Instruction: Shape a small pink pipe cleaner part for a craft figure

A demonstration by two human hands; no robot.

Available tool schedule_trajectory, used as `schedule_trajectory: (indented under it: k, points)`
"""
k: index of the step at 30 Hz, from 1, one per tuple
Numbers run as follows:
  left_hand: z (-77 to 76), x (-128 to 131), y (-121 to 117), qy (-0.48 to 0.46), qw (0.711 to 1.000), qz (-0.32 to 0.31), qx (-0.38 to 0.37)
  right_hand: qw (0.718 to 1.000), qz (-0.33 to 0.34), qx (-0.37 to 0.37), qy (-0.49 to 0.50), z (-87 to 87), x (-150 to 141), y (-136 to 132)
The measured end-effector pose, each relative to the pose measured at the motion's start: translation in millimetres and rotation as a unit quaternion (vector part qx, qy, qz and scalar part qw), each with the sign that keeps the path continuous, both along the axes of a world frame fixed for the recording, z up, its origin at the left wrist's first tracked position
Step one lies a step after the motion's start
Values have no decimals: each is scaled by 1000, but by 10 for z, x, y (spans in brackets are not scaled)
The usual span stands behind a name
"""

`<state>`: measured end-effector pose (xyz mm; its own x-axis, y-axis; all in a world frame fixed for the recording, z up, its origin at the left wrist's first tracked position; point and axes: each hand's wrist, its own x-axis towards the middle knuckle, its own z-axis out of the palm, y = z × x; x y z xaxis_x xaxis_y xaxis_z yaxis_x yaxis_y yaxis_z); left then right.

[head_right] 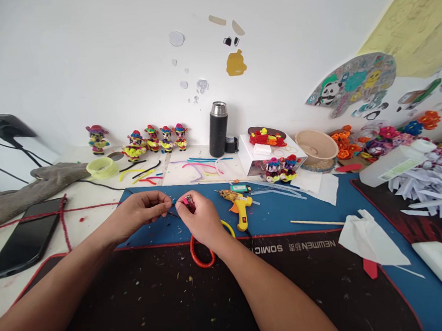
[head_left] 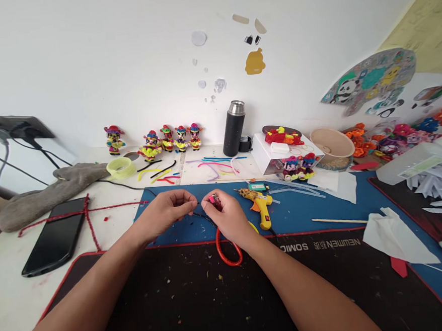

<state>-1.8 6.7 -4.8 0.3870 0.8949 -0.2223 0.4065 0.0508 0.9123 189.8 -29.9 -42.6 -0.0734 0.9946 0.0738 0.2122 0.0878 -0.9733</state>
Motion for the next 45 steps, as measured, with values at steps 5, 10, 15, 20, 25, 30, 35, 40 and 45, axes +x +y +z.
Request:
schedule_trajectory:
  k: [5,10,15,20,25,30,35,40,45]
  points:
    - [-4,-19,-4,-8,1000,2,-1,998,-28,-20,47,-27,45,43]
    - [10,-6,-5,-3,1000,3,-1,997,-23,-24,65,-31,43,42]
    - [12,-4,-4,-4,1000,2,0,997,-13,-34,64,-27,28,34]
    - [13,-5,-10,-13,1000,2,-8,998,0,-33,49,-6,13,25]
    - [-4,-2,1,-3,1000,-7,-8,1000,11,-17,22,-3,2,11]
    - [-20,-6,-1,7,1000,-16,-11,1000,19,-6,-8,6,0,2]
    - [-7,-11,1,25,999,-33,-9,999,20,-4,-24,13,-2,-1]
    - [-6,-93,38,91,992,-93,1,1000,13,-1,-5,0,7,7]
    - [-20,-111,3,217,954,-208,21,1000,7,3,-7,-15,13,15]
